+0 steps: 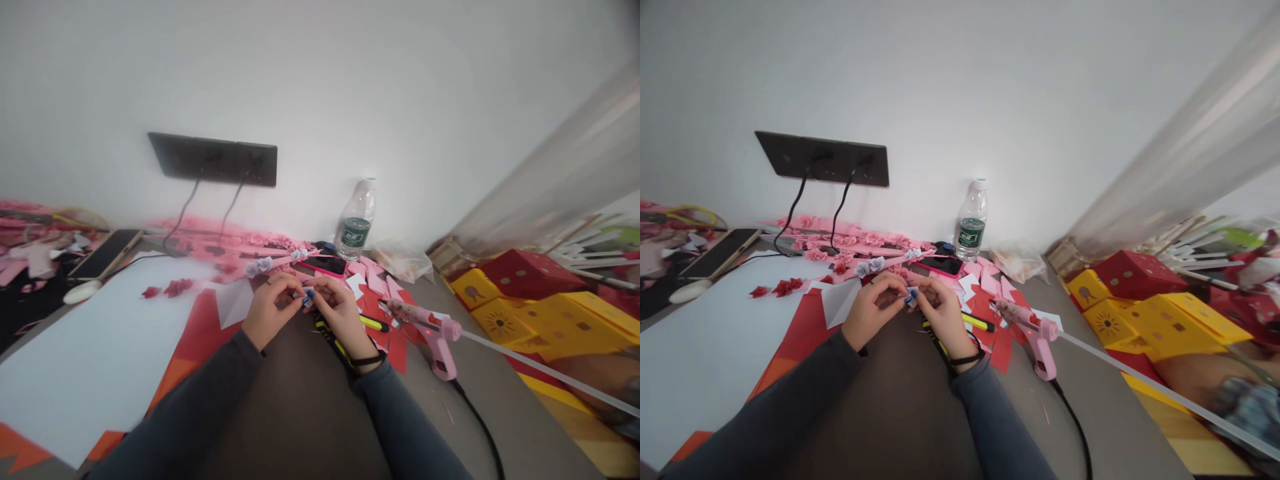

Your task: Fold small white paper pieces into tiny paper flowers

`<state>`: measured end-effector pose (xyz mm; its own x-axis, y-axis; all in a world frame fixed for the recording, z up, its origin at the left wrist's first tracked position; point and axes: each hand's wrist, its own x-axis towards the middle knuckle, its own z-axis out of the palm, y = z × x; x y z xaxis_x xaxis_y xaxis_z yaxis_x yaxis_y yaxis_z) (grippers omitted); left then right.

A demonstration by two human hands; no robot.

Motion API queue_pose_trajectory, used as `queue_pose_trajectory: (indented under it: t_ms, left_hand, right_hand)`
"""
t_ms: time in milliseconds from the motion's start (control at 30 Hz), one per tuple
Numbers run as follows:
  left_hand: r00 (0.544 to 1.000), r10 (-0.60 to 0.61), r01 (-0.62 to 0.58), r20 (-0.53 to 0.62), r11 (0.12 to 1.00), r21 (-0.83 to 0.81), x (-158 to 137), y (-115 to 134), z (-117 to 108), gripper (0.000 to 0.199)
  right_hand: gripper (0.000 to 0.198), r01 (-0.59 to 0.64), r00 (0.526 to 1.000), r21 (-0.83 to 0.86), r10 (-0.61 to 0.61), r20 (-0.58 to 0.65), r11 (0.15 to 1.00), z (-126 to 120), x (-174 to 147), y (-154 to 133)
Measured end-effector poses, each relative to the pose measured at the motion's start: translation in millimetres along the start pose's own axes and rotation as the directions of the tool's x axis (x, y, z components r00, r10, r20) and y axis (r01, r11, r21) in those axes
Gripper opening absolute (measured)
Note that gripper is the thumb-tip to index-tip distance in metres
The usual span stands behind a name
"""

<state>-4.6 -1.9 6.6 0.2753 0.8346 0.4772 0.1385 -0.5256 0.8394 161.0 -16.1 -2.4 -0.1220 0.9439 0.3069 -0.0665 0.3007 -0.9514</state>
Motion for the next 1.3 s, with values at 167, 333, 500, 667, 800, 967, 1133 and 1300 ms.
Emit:
queue_pose_trajectory:
  t_ms: [167, 333, 500, 667, 800, 967, 1133, 1300]
  left_hand:
    - [1.0, 0.003, -0.002, -0.001, 0.999, 0.051, -0.1, 0.0, -1.9, 0.007]
    - [1.0, -0.001, 0.0, 0.011, 0.996, 0.093, 0.0, 0.9, -2.7, 0.009]
    - [0.999, -0.048, 0.048, 0.0, 0.999, 0.02, -0.7, 0.3, -1.0, 0.009]
    - [0.994, -0.103, 0.102, -0.027, 0.994, -0.034, -1.0, 0.2, 0.1, 0.006]
    - [0.982, -0.178, 0.165, -0.061, 0.971, -0.171, -1.1, 0.6, 0.5, 0.001]
    - [0.971, -0.229, 0.205, -0.063, 0.943, -0.261, -0.6, -2.2, 0.0, 0.006]
    - [0.966, -0.253, 0.224, -0.061, 0.928, -0.296, 0.9, -3.0, 0.7, 0.015]
    - [0.956, -0.286, 0.255, -0.067, 0.92, -0.298, 1.2, -5.6, 1.8, 0.019]
  right_hand:
    - [0.022, 0.0, 1.0, -0.002, 0.0, 0.007, 1.0, 0.5, -0.7, -0.2]
    - [0.024, 0.02, 1.0, -0.036, -0.019, 0.018, 0.999, 1.4, -1.1, 0.1]
    - [0.027, 0.029, 0.999, -0.053, -0.028, 0.029, 0.998, 1.0, -1.2, -0.7]
    - [0.025, 0.046, 0.998, -0.074, -0.043, 0.034, 0.996, 1.5, -1.6, -2.1]
    - [0.023, 0.059, 0.998, -0.058, -0.057, 0.036, 0.997, 1.7, -1.4, -0.7]
    - [0.025, 0.044, 0.999, -0.042, -0.043, 0.034, 0.998, 0.5, -0.5, -1.4]
    - [0.025, 0.038, 0.999, -0.044, -0.038, 0.007, 0.998, 0.8, -0.2, -2.9]
    - [0.025, 0.039, 0.999, -0.043, -0.039, -0.012, 0.998, 0.9, 0.2, -2.7]
